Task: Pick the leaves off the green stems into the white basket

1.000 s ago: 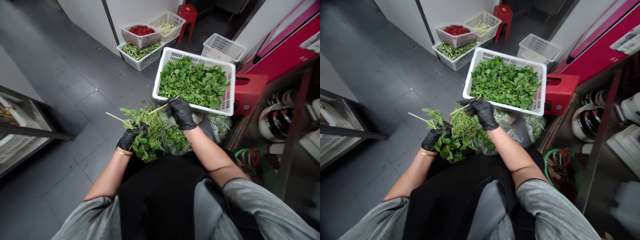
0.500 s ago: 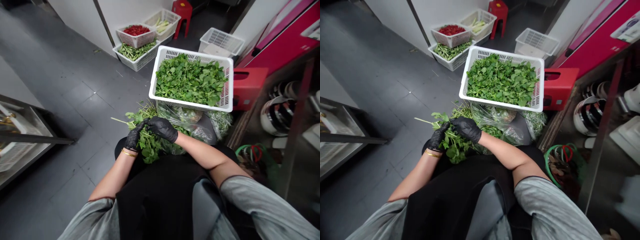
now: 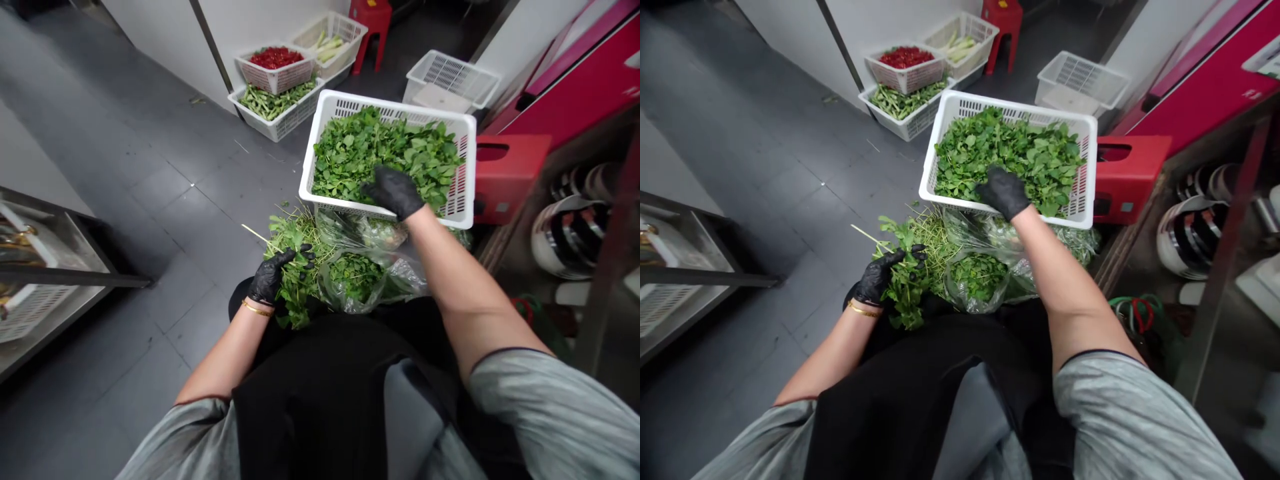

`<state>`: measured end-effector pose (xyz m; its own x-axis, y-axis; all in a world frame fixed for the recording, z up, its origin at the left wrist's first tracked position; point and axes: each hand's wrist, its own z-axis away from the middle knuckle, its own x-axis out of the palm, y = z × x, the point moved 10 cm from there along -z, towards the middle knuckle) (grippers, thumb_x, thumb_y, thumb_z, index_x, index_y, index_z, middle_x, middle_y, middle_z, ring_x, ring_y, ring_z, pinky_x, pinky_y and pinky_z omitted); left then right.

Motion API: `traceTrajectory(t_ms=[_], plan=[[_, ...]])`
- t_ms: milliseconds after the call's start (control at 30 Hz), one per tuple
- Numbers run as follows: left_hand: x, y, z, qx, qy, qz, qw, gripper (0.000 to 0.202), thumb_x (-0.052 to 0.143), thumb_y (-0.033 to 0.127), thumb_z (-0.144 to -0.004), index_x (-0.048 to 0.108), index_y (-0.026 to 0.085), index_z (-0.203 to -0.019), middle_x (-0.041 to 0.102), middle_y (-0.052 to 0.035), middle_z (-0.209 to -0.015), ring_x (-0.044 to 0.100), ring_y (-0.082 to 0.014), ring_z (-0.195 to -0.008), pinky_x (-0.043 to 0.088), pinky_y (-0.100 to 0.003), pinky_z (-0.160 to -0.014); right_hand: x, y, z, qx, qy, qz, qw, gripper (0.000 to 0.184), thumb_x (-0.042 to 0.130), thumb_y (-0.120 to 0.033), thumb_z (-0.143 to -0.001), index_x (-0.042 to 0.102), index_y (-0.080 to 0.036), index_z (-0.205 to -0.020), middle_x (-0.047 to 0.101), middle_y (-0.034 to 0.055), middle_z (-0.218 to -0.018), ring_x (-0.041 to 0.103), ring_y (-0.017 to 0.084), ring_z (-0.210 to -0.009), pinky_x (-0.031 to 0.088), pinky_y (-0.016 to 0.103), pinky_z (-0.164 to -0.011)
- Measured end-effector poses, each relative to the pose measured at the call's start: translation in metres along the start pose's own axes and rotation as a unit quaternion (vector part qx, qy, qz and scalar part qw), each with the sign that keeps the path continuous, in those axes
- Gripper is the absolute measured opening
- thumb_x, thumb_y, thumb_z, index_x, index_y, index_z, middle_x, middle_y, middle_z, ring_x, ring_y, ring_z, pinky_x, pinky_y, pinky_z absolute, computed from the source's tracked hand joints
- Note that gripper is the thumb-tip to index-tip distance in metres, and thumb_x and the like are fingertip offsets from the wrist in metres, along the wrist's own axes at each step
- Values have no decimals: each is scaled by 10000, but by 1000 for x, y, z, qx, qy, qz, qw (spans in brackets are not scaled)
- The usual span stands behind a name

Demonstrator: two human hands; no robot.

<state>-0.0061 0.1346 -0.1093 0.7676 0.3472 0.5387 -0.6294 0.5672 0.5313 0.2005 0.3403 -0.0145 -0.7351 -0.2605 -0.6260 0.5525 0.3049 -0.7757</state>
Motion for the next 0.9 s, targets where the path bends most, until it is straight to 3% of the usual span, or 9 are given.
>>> traceTrajectory(t_ms=[67, 100, 167, 233, 333, 433, 567, 733, 900], plan=[[-1, -5, -2, -6, 17, -12, 1000, 417, 725, 171, -768, 766, 71, -1170, 809, -133, -942, 782, -302, -871, 653, -402, -761, 65, -8, 21, 54, -112, -59, 990, 399, 716, -480, -891, 759, -126, -1069, 779, 99, -921, 720, 194, -809, 573, 350, -814], [-3, -6, -2, -3, 28, -20, 999, 399, 739, 149, -742, 777, 76, -1133, 808, -122, -912, 781, -300, -854, 651, -399, -753, 97, -27, 32, 26, -165, -127, 978, 371, 703, -479, -892, 771, -151, -1052, 788, 85, -969, 730, 186, -818, 586, 356, -831], [-8, -5, -2, 8, 47, -30, 998, 369, 749, 125, -712, 787, 83, -1077, 804, -105, -865, 777, -293, -818, 646, -390, -727, 134, -63, 50, -46, -198, -233, 951, 296, 744, -463, -843, 796, -178, -902, 798, 64, -941, 741, 189, -856, 596, 362, -877], [-13, -4, 1, 11, 45, -25, 999, 338, 732, 148, -721, 789, 87, -1048, 797, -102, -843, 767, -279, -771, 636, -380, -683, 137, -74, 55, -67, -150, -298, 940, 265, 743, -441, -837, 802, -182, -829, 801, 63, -926, 742, 188, -872, 604, 340, -846], [-22, -3, 6, 5, -3, -9, 1000, 314, 691, 208, -751, 791, 82, -1021, 781, -112, -813, 724, -230, -650, 592, -334, -579, 106, -51, 55, 7, -33, -322, 946, 292, 684, -425, -882, 820, -167, -895, 799, 79, -996, 722, 165, -780, 567, 260, -610], [-28, 2, 10, 28, -55, -1, 998, 267, 709, 235, -747, 791, 55, -926, 673, -53, -610, 539, -115, -425, 461, -243, -430, 80, -35, 62, 73, 34, -326, 942, 321, 689, -436, -865, 820, -150, -924, 796, 95, -1019, 677, 135, -671, 474, 220, -466], [-23, 4, 19, 75, -55, -28, 995, 310, 836, 361, -723, 767, 67, -793, 498, 40, -480, 355, -42, -356, 291, -190, -359, 103, -57, 79, 71, -29, -351, 933, 360, 713, -475, -843, 821, -148, -945, 799, 101, -1004, 691, 137, -702, 488, 212, -487], [-18, -6, 28, 81, -20, -113, 990, 358, 969, 363, -550, 711, 127, -628, 598, 2, -515, 499, -92, -460, 387, -230, -450, 139, -75, 91, 46, -38, -360, 931, 428, 709, -566, -835, 796, -157, -924, 789, 87, -996, 712, 170, -757, 533, 256, -558], [-37, 2, 22, 159, 32, -134, 977, 373, 986, 372, -457, 772, 147, -664, 730, -57, -673, 642, -176, -660, 497, -284, -589, 148, -86, 106, -30, -58, -179, 982, 318, 652, -422, -921, 752, -145, -801, 768, 85, -864, 704, 185, -787, 549, 313, -761]])
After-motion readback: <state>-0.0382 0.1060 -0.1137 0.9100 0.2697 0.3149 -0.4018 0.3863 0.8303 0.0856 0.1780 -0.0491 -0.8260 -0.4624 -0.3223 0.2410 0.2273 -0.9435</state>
